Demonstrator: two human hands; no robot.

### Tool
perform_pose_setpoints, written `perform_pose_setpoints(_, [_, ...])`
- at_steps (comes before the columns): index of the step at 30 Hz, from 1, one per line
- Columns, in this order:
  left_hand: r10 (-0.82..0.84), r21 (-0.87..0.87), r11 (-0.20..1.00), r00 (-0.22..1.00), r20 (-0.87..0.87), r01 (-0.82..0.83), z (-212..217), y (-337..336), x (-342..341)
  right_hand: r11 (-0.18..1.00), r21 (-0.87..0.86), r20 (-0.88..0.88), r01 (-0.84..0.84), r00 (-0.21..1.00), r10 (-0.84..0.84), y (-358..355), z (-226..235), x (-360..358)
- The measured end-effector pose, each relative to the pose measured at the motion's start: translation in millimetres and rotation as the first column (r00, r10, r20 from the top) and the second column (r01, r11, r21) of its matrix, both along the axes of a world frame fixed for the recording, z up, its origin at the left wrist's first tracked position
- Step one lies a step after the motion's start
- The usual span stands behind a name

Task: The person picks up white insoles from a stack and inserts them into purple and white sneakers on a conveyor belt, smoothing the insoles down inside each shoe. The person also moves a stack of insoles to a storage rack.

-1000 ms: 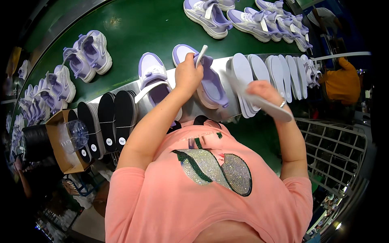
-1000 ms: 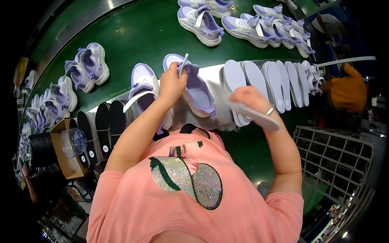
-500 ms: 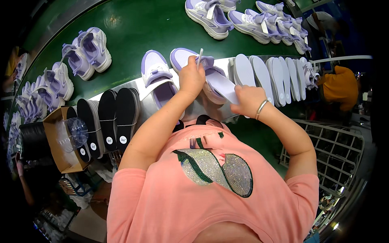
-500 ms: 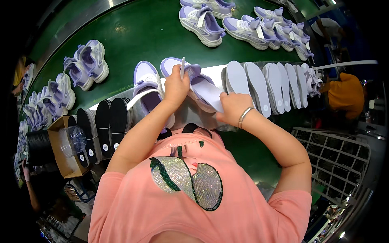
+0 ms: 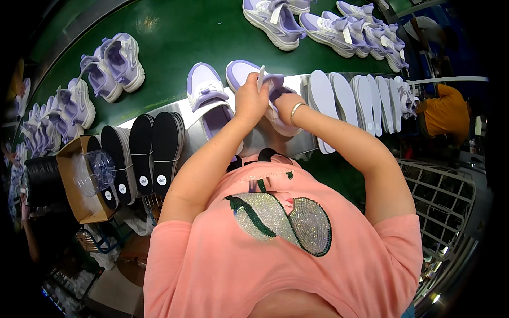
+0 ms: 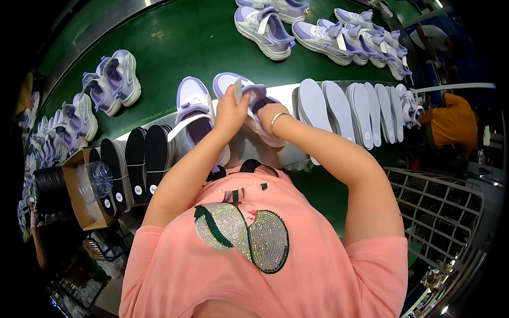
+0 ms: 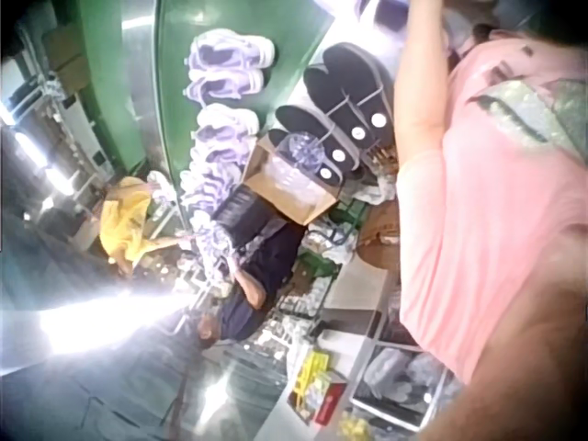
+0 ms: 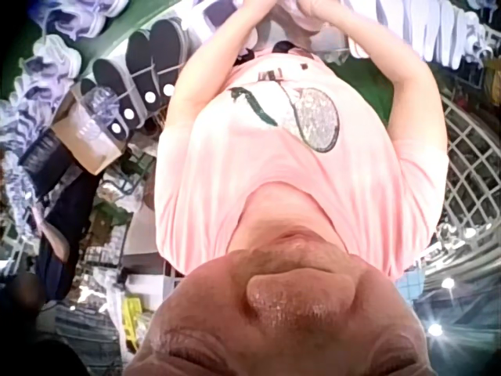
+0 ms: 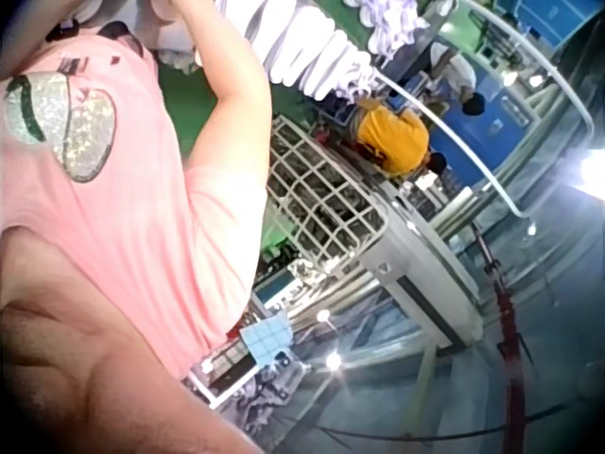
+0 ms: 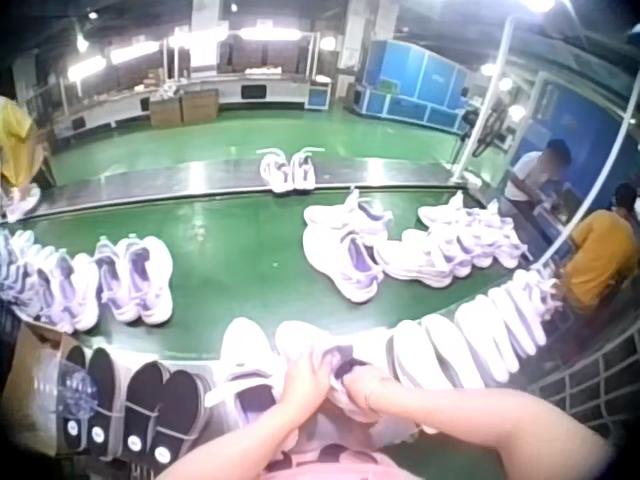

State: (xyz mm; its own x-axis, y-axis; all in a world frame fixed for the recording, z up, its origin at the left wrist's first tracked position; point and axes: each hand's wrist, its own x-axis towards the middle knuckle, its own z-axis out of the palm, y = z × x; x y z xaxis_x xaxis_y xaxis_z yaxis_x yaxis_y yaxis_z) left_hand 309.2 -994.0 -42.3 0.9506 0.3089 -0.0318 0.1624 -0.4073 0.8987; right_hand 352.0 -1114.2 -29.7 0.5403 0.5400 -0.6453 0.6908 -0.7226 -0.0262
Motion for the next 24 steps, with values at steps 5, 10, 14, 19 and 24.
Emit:
perform_pose_setpoints(5, [-0.014, -0.022, 1.000, 1.000, 0.025, 0.015, -3, 0, 1, 0.975, -0.180, -0.109, -0.128, 0.988, 0.110, 13, 8, 8])
perform_pose_setpoints(10, [-0.027, -0.021, 0.999, 0.999, 0.018, 0.028, -8, 0, 3, 0.985, -0.165, -0.043, 0.048, 0.997, -0.056, 11, 8, 5])
perform_pose_setpoints(14, [-0.051, 0.005, 0.999, 0.998, 0.040, 0.051, -8, -3, 6, 0.963, -0.196, -0.158, -0.184, 0.975, 0.154, -2, 12, 8])
perform_pose_setpoints(19, [-0.029, -0.074, 0.997, 0.999, -0.014, 0.028, -10, -1, 7, 0.989, -0.086, -0.231, -0.118, 0.968, 0.096, -22, 39, -7])
perform_pose_setpoints(24, [0.010, -0.395, 0.914, 0.978, -0.207, -0.092, -12, -4, 12, 0.992, -0.120, -0.394, 0.034, 0.916, -0.079, -33, 23, 1])
